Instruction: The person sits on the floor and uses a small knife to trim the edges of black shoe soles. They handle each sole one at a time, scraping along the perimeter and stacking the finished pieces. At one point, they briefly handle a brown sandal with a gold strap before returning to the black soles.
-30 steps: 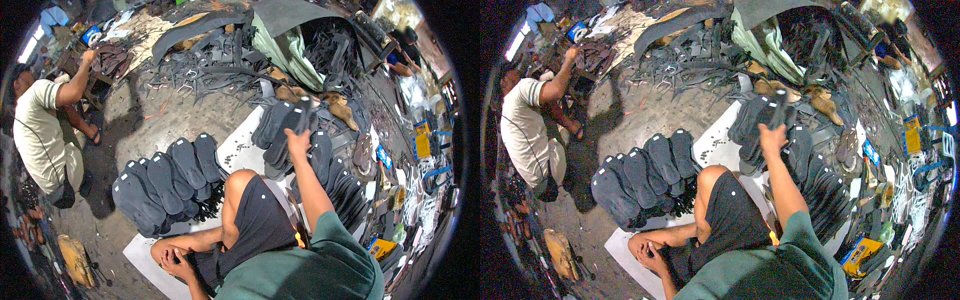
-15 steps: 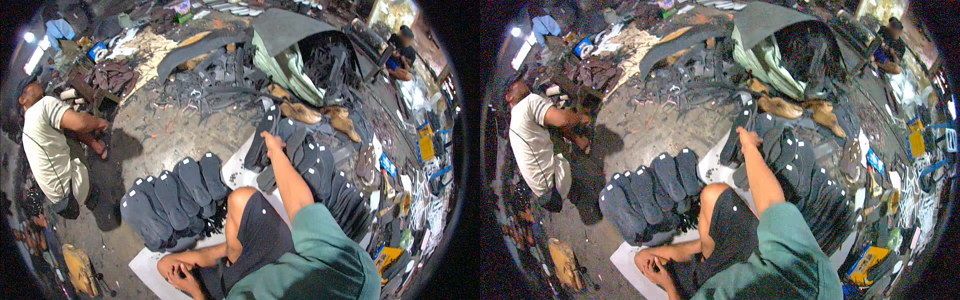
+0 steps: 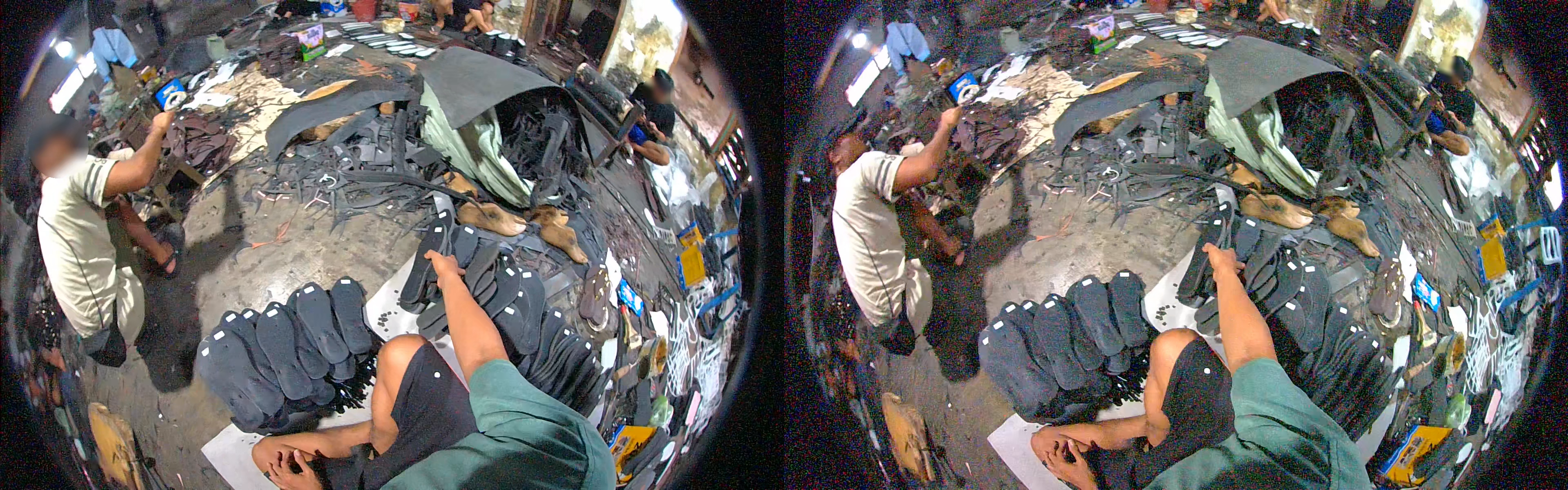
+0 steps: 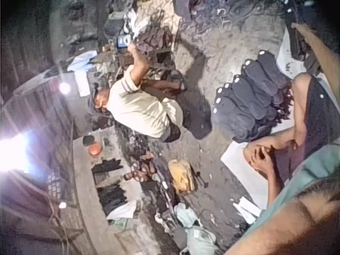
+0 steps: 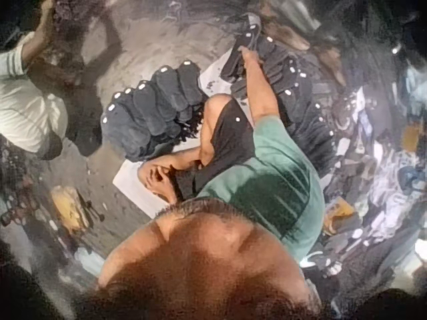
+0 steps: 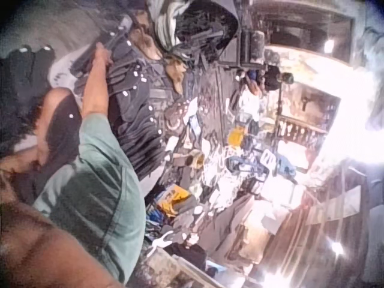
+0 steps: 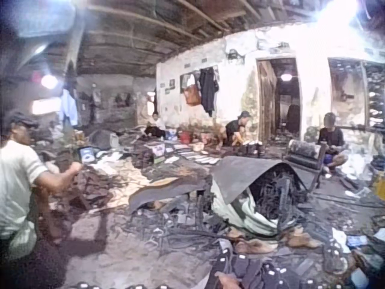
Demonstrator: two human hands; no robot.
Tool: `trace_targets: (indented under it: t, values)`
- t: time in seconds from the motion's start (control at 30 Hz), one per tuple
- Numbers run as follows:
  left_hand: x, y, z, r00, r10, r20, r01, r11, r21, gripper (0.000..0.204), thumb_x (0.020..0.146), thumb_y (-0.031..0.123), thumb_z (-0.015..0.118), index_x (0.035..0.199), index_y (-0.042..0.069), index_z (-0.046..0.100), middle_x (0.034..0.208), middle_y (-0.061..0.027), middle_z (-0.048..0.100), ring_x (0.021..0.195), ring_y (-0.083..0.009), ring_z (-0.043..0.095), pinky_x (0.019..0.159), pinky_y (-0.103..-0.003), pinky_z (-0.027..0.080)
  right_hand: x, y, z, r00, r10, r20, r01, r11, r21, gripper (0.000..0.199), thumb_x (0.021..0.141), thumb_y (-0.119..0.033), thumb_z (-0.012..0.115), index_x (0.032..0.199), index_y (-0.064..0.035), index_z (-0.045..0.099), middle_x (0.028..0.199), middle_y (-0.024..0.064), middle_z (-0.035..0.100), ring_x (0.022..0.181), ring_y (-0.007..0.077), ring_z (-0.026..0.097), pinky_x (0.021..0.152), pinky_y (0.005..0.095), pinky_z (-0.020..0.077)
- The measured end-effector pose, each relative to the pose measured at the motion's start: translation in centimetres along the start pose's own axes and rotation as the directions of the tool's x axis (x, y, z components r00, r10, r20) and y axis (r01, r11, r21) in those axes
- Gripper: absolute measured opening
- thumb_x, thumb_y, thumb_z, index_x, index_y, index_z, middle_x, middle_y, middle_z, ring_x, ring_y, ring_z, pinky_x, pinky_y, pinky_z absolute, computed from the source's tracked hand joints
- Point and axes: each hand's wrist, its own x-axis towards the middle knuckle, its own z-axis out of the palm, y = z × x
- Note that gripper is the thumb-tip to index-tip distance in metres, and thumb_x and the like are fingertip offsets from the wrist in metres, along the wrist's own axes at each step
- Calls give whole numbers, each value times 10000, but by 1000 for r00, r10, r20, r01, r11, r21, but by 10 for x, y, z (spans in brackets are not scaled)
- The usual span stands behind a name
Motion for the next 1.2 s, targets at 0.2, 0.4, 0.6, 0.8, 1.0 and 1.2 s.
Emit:
trace_targets:
  t: [0.2,0.4,0.6,0.8,1.0,1.2]
  values:
    - [1,-3,12,998,55,42,-51,994,-97,330,921,371,752,1014,59,802,1113,-143,759,1130,-402,632,1033,-518,451,59,24,0,945,-278,175,291,955,-53,1174,655,-376,905,1558,67,300,1499,271,483,1402,365,482,1092,487,447]
    - [-7,-10,7,997,-18,75,24,996,-82,362,919,395,753,1066,69,803,1164,-164,750,1200,-393,614,1103,-507,423,-16,5,68,839,-311,446,533,632,-562,1047,632,-542,848,1491,-49,508,1544,255,465,1423,414,455,1176,479,382]
    - [-27,-50,41,982,-174,80,176,984,-29,383,947,382,730,1094,29,758,1331,-135,666,1333,-423,484,1157,-569,330,-55,15,48,799,-514,312,579,519,-628,913,721,-570,817,1415,-34,565,1461,283,490,1369,461,461,1139,523,408]
    - [-8,-42,41,981,-109,158,172,864,-474,337,1001,280,672,1151,-19,708,1360,-217,625,1321,-375,524,1150,-496,366,-90,-1,1,686,-676,269,720,579,-384,935,759,-497,818,1382,110,474,1414,348,514,1301,490,538,1129,493,426]
    - [50,100,-20,867,266,420,380,191,-905,599,995,240,695,1473,-36,460,1477,-198,550,1388,-280,508,1157,-417,403,-245,-41,-118,322,-843,431,848,459,265,1051,764,-273,884,1522,46,231,1412,191,518,1315,294,511,1142,409,384]
    - [38,170,-63,729,559,396,507,-52,-860,1345,576,458,1003,1603,21,252,1482,-177,500,1370,-304,488,1164,-434,374,-353,85,-138,6,-584,811,864,412,290,1112,819,-330,858,1615,-49,135,1392,202,554,1218,284,601,1096,416,462]
